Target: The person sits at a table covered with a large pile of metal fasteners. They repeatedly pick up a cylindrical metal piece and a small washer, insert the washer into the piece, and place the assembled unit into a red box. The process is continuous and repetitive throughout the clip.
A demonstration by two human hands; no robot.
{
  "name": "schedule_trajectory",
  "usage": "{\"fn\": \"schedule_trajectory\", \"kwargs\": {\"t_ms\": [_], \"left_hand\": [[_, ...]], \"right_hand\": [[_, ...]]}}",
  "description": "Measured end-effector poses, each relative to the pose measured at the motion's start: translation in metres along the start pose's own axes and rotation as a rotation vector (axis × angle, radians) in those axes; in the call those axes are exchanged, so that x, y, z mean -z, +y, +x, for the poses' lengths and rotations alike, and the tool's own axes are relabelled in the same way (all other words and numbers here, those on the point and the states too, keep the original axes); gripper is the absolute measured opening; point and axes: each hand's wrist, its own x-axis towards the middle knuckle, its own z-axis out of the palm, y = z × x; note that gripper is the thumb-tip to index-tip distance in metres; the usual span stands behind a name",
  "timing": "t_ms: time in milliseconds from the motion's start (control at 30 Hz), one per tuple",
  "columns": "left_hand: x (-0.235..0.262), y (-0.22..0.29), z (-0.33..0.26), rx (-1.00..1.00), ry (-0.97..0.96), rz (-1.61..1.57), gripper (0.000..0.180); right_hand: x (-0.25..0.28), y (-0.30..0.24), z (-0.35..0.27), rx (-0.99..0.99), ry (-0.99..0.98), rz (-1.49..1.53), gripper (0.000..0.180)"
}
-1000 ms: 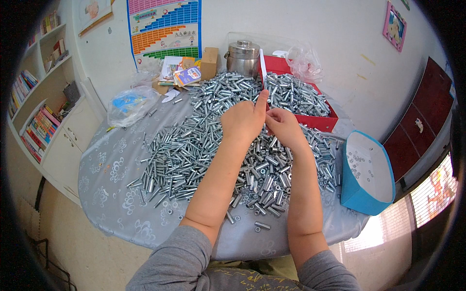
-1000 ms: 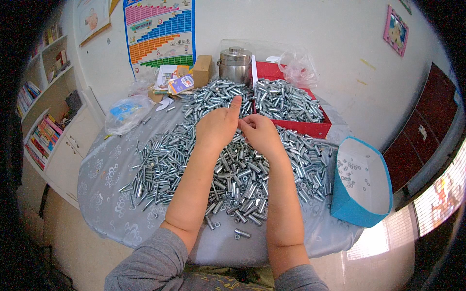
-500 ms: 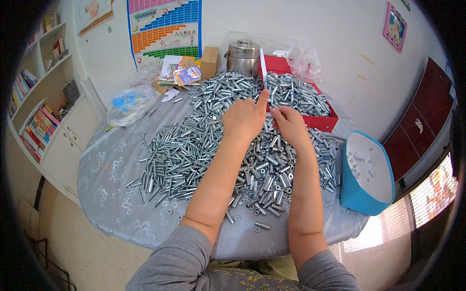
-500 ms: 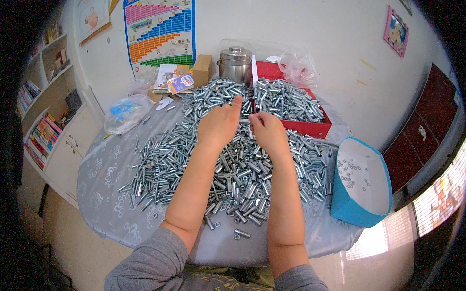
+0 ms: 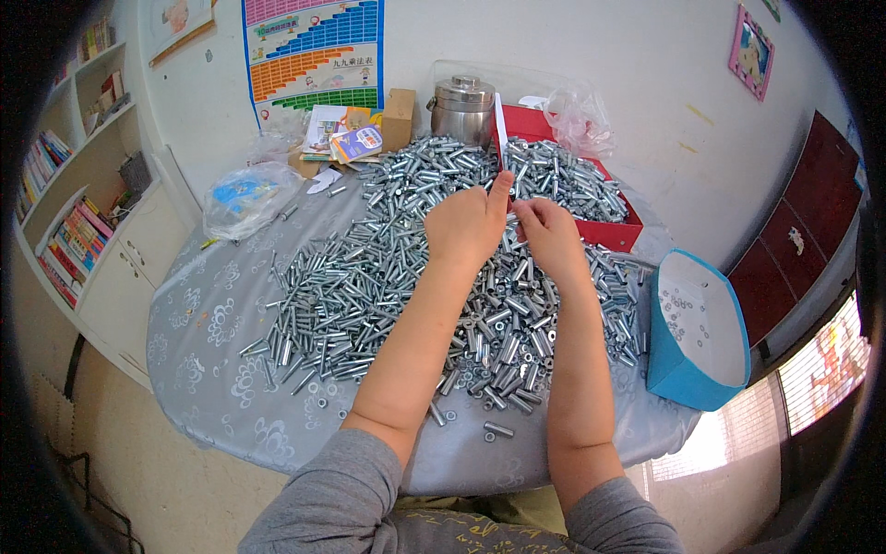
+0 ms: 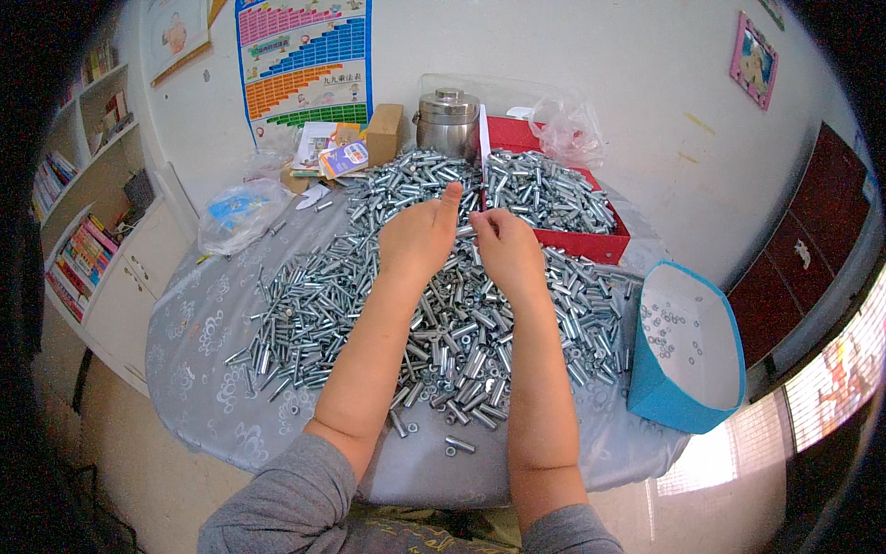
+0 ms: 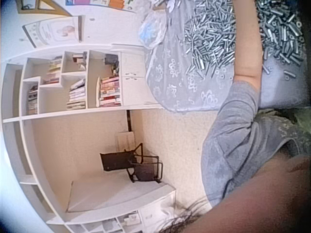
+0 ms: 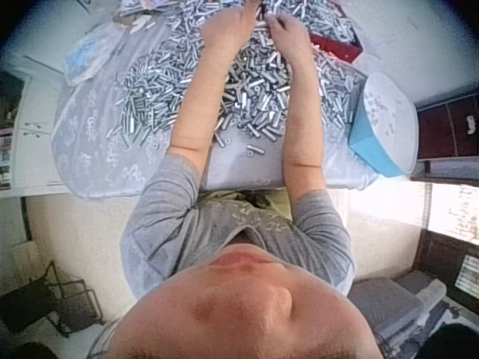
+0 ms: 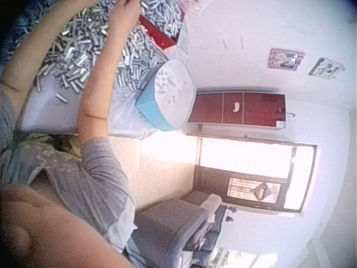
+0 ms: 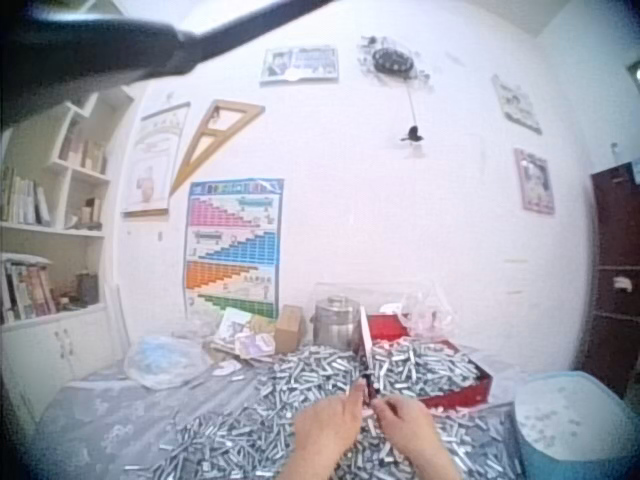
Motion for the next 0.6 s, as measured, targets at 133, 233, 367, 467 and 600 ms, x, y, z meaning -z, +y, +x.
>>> {"fn": "schedule_trajectory", "kwargs": {"t_ms": [133, 233, 367, 467, 600], "left_hand": [[0.001, 0.002, 0.0, 0.007, -0.045, 0.001, 0.079], [0.005, 0.003, 0.0, 0.015, -0.078, -0.007, 0.081], [0.001, 0.001, 0.001, 0.025, -0.054, 0.036, 0.085], [0.001, 0.001, 0.001, 0.032, -0.056, 0.035, 0.087], [-0.004, -0.004, 0.004, 0.024, -0.026, 0.02, 0.089]], "right_hand": [[-0.007, -0.008, -0.003, 0.016, -0.006, 0.214, 0.026], [-0.01, -0.008, -0.004, 0.041, 0.038, 0.201, 0.026], [-0.008, -0.005, -0.002, 0.03, 0.05, 0.126, 0.03], [-0.007, -0.001, 0.0, 0.036, 0.047, 0.068, 0.033], [-0.003, -0.003, -0.001, -0.011, -0.011, 0.039, 0.035]]}}
